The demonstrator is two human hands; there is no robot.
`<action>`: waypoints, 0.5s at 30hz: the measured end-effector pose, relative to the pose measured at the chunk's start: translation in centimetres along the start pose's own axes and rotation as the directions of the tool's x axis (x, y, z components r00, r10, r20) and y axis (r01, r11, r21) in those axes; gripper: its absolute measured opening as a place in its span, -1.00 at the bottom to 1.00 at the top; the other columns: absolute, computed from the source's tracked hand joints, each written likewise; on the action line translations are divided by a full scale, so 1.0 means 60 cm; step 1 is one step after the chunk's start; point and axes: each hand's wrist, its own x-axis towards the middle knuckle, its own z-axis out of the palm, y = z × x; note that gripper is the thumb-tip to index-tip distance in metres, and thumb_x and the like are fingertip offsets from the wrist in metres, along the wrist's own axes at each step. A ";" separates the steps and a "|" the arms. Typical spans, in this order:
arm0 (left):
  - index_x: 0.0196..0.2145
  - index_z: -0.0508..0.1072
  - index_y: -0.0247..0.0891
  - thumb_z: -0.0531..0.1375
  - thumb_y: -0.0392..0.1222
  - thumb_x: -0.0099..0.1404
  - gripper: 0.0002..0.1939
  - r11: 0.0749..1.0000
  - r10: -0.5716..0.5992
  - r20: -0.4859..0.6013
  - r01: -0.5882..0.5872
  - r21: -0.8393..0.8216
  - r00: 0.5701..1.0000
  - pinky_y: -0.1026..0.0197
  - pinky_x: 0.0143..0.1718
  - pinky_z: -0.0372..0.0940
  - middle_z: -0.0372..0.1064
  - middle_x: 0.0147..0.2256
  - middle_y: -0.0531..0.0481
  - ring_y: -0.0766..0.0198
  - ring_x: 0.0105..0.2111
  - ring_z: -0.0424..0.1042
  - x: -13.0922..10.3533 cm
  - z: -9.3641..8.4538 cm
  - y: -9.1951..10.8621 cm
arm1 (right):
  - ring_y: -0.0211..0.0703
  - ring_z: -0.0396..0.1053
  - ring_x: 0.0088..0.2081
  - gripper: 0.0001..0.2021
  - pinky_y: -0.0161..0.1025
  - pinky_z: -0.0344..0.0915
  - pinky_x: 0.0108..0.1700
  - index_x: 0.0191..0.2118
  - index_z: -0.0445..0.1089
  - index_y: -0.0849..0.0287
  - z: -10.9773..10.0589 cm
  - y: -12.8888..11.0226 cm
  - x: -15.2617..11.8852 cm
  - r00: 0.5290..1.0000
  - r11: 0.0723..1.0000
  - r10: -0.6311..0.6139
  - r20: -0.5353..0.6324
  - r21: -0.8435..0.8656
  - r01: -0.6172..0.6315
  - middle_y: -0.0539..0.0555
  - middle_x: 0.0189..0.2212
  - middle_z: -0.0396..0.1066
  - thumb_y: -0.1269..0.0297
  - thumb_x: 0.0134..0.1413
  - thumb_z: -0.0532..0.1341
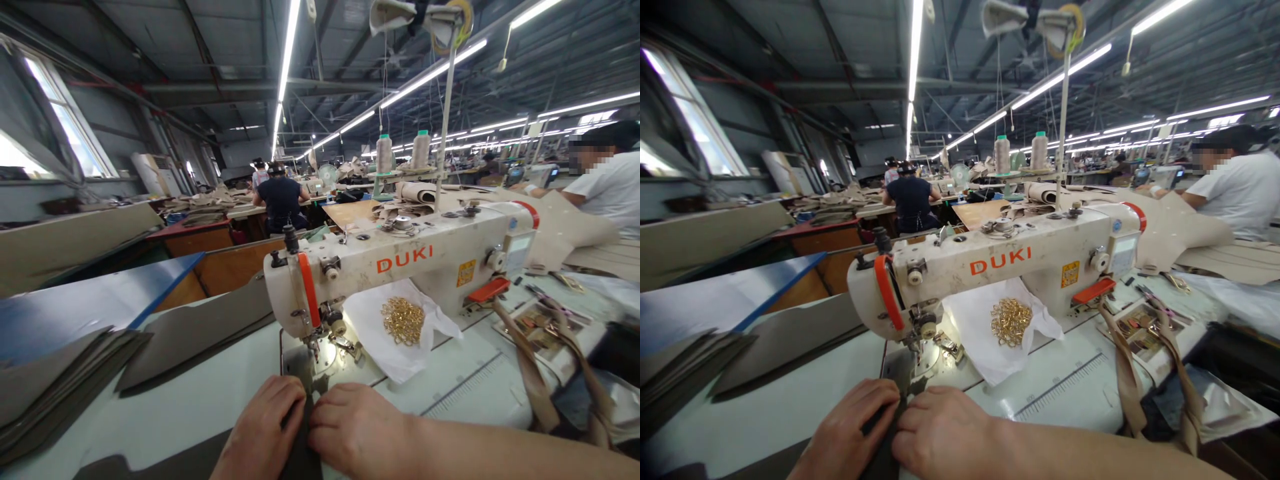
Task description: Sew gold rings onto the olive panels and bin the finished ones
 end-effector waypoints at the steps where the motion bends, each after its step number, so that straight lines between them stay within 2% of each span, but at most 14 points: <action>1: -0.45 0.36 -0.16 0.03 -0.36 0.25 -0.81 1.000 -0.001 -0.005 0.001 0.000 1.000 0.25 -0.41 0.38 0.42 -0.47 0.04 0.25 -0.46 0.43 0.000 0.000 0.000 | -0.20 0.29 -0.30 -0.87 -0.25 0.22 -0.23 -0.38 0.32 0.18 0.003 0.001 -0.001 1.000 1.000 -0.006 0.006 0.007 0.005 -0.01 -0.36 0.41 0.33 0.19 0.13; 15: -0.39 0.36 -0.16 0.00 -0.32 0.30 -0.81 0.999 0.018 -0.034 -0.017 0.036 0.999 0.28 -0.39 0.37 0.43 -0.44 0.06 0.29 -0.44 0.44 -0.004 0.000 0.000 | -0.18 0.28 -0.31 -0.83 -0.24 0.22 -0.25 -0.40 0.31 0.19 0.004 0.004 -0.002 1.000 0.998 -0.008 -0.005 0.065 0.009 0.02 -0.39 0.39 0.33 0.22 0.08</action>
